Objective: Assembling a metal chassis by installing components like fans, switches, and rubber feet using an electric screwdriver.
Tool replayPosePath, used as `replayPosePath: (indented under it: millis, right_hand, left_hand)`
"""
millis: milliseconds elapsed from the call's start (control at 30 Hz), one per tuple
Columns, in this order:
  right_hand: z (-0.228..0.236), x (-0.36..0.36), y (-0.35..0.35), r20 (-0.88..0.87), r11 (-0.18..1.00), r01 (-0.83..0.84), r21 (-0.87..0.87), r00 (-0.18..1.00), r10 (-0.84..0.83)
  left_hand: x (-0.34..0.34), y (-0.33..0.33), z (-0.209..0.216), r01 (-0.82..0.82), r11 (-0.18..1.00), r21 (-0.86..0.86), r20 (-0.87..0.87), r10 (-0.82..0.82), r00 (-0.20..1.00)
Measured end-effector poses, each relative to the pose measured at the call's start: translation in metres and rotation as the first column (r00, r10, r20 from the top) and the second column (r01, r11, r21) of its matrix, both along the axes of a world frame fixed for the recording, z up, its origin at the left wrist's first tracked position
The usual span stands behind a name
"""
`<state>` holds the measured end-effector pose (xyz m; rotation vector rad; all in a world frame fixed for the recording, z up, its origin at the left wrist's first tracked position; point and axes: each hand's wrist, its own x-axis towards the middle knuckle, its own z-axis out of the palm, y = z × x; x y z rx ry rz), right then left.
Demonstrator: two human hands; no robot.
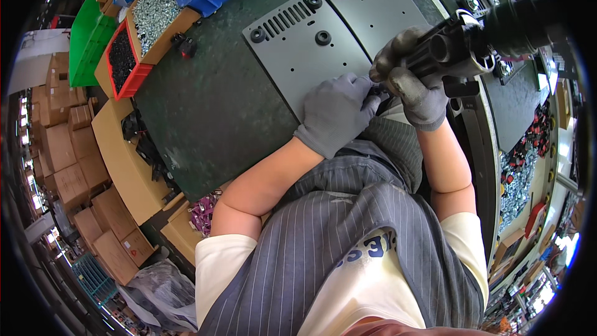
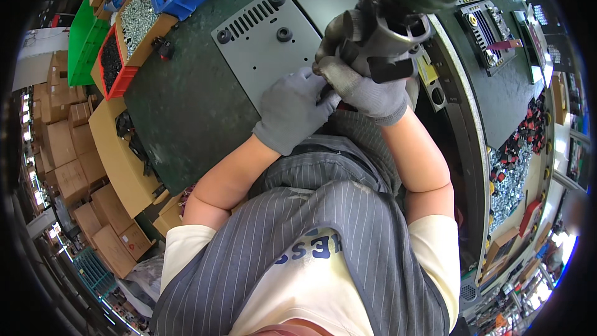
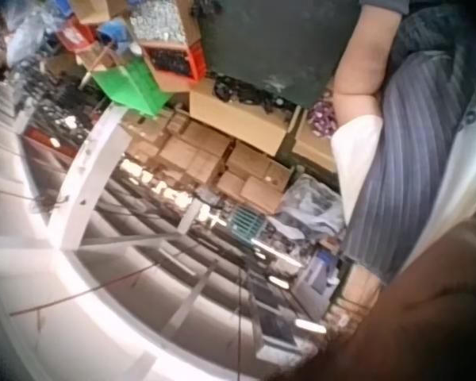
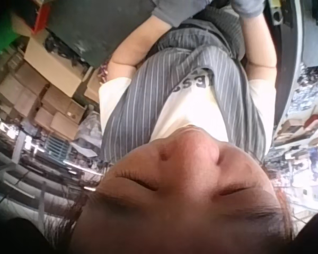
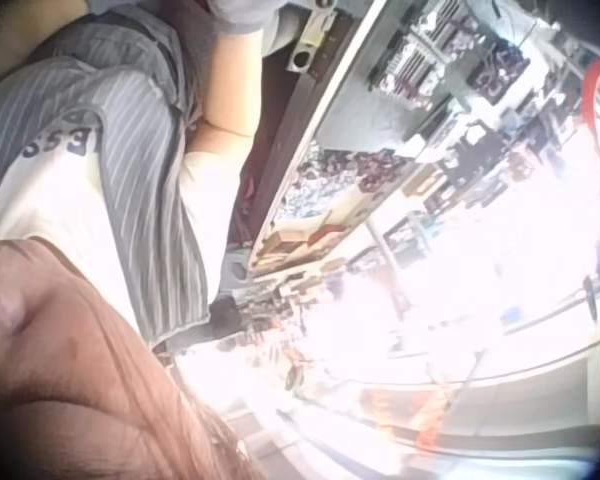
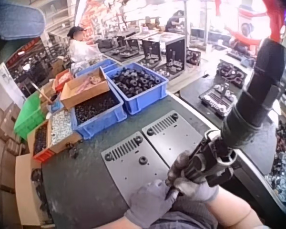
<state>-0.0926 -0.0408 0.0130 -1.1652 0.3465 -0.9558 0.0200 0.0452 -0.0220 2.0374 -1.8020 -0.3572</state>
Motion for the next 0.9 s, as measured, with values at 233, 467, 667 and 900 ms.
replayPosePath:
  millis: [233,467,667,900]
  right_hand:
    - [-0.011,-0.004,-0.013,-0.116,0.985,-0.117,-0.123,0.988,0.103]
    - [0.002,0.002,-0.009,-0.129,0.998,-0.051,-0.025,0.990,0.047]
    - [0.015,-0.003,-0.007,0.034,0.995,-0.017,-0.099,0.999,0.021]
    - [0.036,-0.001,-0.011,0.420,0.987,-0.058,-0.148,0.900,0.116]
  left_hand:
    - [0.011,-0.006,0.011,0.016,0.987,0.158,-0.151,0.008,0.989]
    - [0.047,-0.007,0.002,-0.082,0.968,0.238,-0.971,0.240,0.007]
    - [0.052,-0.008,-0.001,-0.077,0.974,0.215,-0.975,0.209,-0.069]
    - [0.058,-0.003,0.002,-0.272,0.946,0.177,-0.945,0.086,-0.316]
